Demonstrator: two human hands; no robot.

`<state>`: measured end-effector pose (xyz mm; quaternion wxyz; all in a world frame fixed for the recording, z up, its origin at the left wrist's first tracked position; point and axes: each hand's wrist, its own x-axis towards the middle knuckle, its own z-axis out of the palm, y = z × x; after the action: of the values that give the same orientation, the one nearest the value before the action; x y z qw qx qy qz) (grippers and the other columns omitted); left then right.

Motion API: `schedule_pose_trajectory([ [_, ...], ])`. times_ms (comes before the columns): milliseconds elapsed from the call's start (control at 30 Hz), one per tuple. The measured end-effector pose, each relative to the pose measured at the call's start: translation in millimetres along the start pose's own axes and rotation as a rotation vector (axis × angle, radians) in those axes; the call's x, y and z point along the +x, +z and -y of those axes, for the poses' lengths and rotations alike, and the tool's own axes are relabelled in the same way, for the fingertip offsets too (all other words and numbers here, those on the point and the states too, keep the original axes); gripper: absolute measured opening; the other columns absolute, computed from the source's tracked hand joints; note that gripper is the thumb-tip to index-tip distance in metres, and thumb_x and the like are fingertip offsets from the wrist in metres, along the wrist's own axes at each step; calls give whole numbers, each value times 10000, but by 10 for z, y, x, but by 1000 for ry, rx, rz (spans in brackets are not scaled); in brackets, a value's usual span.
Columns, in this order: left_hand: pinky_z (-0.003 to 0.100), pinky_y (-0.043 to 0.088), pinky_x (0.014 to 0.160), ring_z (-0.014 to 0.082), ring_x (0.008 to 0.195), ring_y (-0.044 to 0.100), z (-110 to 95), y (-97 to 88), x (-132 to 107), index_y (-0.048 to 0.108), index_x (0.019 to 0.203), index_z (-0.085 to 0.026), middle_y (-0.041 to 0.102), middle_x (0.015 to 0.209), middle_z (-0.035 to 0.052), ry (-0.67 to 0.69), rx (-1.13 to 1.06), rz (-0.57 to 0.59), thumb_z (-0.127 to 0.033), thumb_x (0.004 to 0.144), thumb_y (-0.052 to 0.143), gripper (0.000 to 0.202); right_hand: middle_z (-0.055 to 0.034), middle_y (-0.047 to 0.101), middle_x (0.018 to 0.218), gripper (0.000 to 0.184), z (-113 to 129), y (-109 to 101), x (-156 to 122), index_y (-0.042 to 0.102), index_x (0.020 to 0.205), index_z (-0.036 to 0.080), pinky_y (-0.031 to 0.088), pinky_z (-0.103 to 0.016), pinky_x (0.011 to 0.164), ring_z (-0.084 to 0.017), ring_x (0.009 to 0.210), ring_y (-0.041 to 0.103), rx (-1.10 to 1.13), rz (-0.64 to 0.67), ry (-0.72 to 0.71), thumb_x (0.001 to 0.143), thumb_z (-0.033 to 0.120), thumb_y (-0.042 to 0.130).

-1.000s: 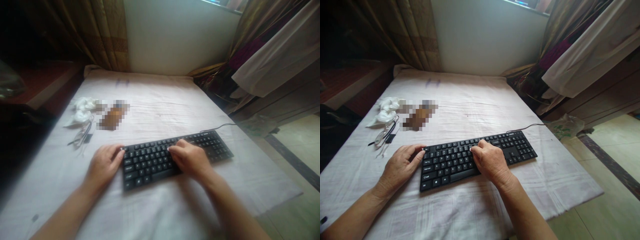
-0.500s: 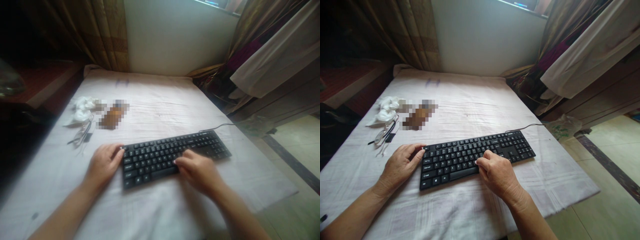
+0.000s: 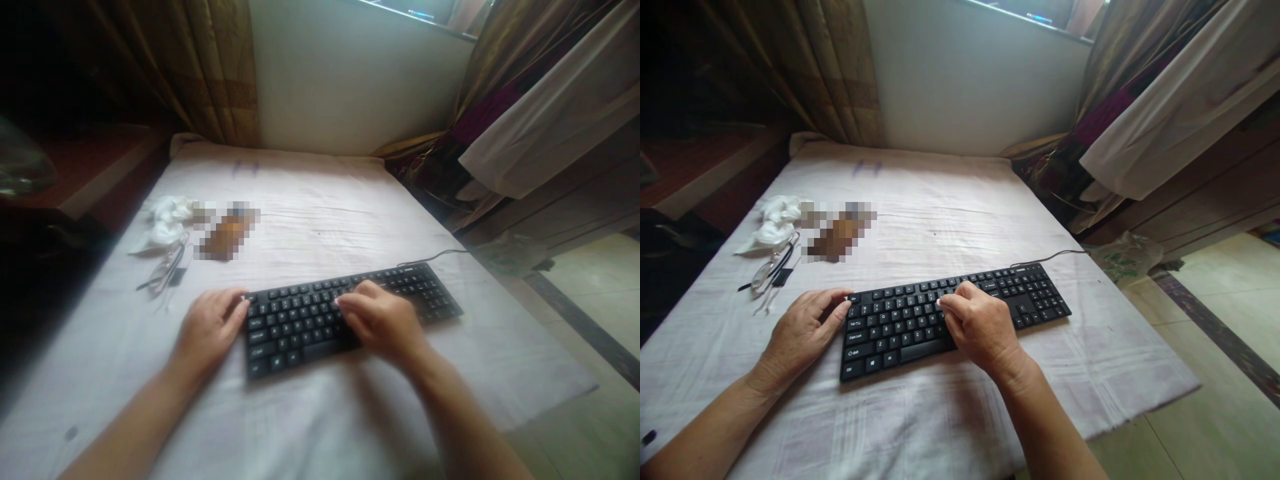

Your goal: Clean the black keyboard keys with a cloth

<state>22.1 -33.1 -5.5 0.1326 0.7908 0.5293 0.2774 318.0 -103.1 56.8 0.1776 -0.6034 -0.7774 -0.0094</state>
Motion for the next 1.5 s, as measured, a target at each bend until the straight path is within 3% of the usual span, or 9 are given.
schedule_pose_trajectory([
  [233, 411, 487, 897, 260, 968, 642, 13, 2, -9, 676, 1030, -216, 730, 980, 66, -6, -10, 7, -516, 941, 414, 408, -29, 696, 901, 186, 122, 121, 98, 765, 946, 262, 371, -231, 578, -135, 687, 619, -74, 158, 56, 895, 228, 589],
  [833, 399, 489, 892, 253, 957, 640, 40, 24, -9, 681, 1034, -223, 731, 983, 61, 24, 10, -3, -507, 949, 413, 400, -14, 668, 820, 229, 97, 13, -369, 747, 901, 244, 379, -224, 589, -129, 666, 621, 29, 138, 36, 818, 124, 570],
  [1000, 399, 489, 886, 254, 958, 641, 39, 29, -7, 682, 1034, -220, 729, 983, 63, 25, 7, 0, -505, 951, 412, 401, -5, 667, 809, 179, 120, -55, -259, 744, 858, 241, 360, -235, 577, -124, 635, 605, 27, 141, 29, 860, 171, 579],
  [1167, 410, 487, 889, 259, 962, 639, 33, 30, -9, 679, 1037, -214, 724, 976, 67, 26, 7, -6, -511, 952, 410, 410, -18, 689, 890, 189, 178, 10, 9, 757, 943, 256, 375, -235, 595, -140, 704, 631, -4, 88, 71, 904, 232, 574],
  [1333, 407, 484, 892, 253, 959, 637, 34, 28, -21, 675, 1044, -211, 722, 980, 65, 26, 2, -8, -505, 954, 416, 401, -29, 703, 951, 197, 287, 118, 213, 759, 993, 277, 372, -238, 596, -146, 737, 635, -64, 201, 135, 927, 267, 574],
  [1500, 400, 485, 881, 250, 946, 636, 29, 17, -20, 677, 1031, -215, 723, 967, 60, 35, 6, -4, -490, 956, 421, 384, -33, 703, 932, 200, 317, 134, 140, 763, 963, 261, 384, -236, 596, -145, 725, 642, -59, 236, 118, 895, 225, 579],
])
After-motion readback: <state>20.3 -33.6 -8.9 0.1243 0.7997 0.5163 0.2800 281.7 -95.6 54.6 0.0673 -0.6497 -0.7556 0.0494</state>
